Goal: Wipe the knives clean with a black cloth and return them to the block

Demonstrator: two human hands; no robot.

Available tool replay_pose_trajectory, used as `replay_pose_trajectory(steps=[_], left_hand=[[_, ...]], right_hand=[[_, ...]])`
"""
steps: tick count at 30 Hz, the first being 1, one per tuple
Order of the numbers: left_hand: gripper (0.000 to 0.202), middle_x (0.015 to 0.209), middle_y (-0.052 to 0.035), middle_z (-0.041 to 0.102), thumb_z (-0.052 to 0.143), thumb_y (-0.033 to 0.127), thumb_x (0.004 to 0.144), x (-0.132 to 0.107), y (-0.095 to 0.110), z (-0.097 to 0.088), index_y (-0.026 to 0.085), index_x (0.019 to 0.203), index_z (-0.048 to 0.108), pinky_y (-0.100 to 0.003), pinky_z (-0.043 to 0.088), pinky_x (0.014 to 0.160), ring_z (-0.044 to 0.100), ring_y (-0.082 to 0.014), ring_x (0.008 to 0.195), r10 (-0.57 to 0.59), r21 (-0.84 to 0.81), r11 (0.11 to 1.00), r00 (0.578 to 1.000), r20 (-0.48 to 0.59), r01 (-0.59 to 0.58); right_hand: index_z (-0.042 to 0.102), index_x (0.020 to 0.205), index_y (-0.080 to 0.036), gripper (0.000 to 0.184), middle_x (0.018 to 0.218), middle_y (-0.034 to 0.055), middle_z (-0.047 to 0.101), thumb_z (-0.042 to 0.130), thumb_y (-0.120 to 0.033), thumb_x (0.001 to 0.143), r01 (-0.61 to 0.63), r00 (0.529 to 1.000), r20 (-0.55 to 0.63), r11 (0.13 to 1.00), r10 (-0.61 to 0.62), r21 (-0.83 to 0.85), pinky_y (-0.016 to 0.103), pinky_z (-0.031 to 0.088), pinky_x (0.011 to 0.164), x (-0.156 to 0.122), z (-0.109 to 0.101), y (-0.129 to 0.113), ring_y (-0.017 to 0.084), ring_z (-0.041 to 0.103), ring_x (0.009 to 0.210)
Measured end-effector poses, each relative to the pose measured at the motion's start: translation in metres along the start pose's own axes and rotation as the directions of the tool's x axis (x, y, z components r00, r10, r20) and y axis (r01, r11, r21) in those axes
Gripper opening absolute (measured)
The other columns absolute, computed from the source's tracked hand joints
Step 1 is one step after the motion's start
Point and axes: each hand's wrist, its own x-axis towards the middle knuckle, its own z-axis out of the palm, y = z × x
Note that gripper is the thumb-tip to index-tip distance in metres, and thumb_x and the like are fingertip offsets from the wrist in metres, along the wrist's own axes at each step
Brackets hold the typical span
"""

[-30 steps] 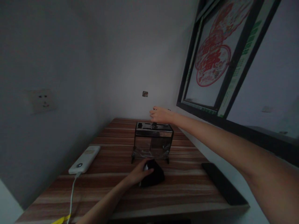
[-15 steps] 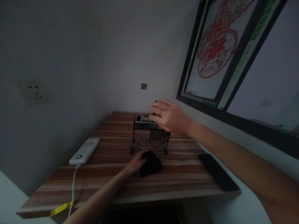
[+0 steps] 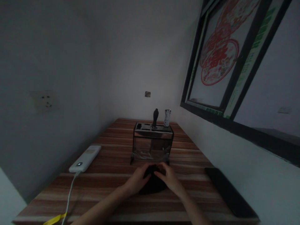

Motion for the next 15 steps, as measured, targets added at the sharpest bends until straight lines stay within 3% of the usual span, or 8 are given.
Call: replay_pose_trajectory(steps=[4,6,8,11,15], left_hand=[[0.033,0.117,-0.0074,0.061,0.050,0.024,0.083,0.004,0.019,-0.011,0.023,0.116,0.055,-0.035,0.043,0.091,0.058,-0.0243,0.104,0.014,0.320,0.947,0.999,-0.051,0.003],[0.031,0.114,-0.0069,0.061,0.048,0.026,0.085,0.012,0.042,-0.023,0.025,0.115,0.056,-0.034,0.043,0.090,0.057,-0.0241,0.103,0.116,0.423,0.902,0.993,-0.034,-0.091],[0.029,0.111,-0.0066,0.062,0.044,0.025,0.087,0.027,0.075,-0.038,0.025,0.113,0.058,-0.033,0.041,0.090,0.057,-0.0230,0.102,0.233,0.481,0.846,0.971,0.054,-0.230],[0.030,0.110,-0.0082,0.061,0.039,0.022,0.089,0.062,0.132,-0.055,0.021,0.113,0.057,-0.034,0.038,0.093,0.055,-0.0231,0.104,0.395,0.614,0.664,0.897,0.197,-0.427],[0.031,0.113,-0.0115,0.058,0.042,0.012,0.085,0.130,0.192,-0.064,0.016,0.113,0.056,-0.037,0.033,0.096,0.051,-0.0245,0.107,0.463,0.719,0.369,0.787,0.407,-0.589]], right_hand=[[0.062,0.081,-0.019,0.017,0.078,0.0010,0.066,0.068,-0.020,0.064,-0.060,0.998,-0.003,0.997,0.060,0.043,0.028,0.046,0.072,0.004,-0.004,0.007,0.019,0.062,0.077],[0.063,0.080,-0.019,0.018,0.076,0.0002,0.065,0.068,-0.017,0.062,-0.075,0.997,-0.017,0.996,0.076,0.037,0.028,0.046,0.069,0.004,-0.006,0.010,0.018,0.061,0.074],[0.064,0.083,-0.019,0.022,0.076,-0.0004,0.065,0.067,-0.015,0.062,-0.087,0.996,-0.028,0.996,0.087,0.029,0.027,0.046,0.068,0.003,-0.006,0.013,0.017,0.061,0.073],[0.066,0.089,-0.021,0.030,0.077,-0.0012,0.065,0.068,-0.013,0.060,-0.097,0.994,-0.040,0.995,0.097,0.006,0.027,0.046,0.070,0.001,-0.004,0.017,0.018,0.061,0.075],[0.069,0.087,-0.021,0.028,0.076,0.0000,0.065,0.068,-0.014,0.061,-0.110,0.992,-0.064,0.993,0.109,-0.029,0.029,0.045,0.073,-0.001,-0.002,0.016,0.019,0.061,0.076]])
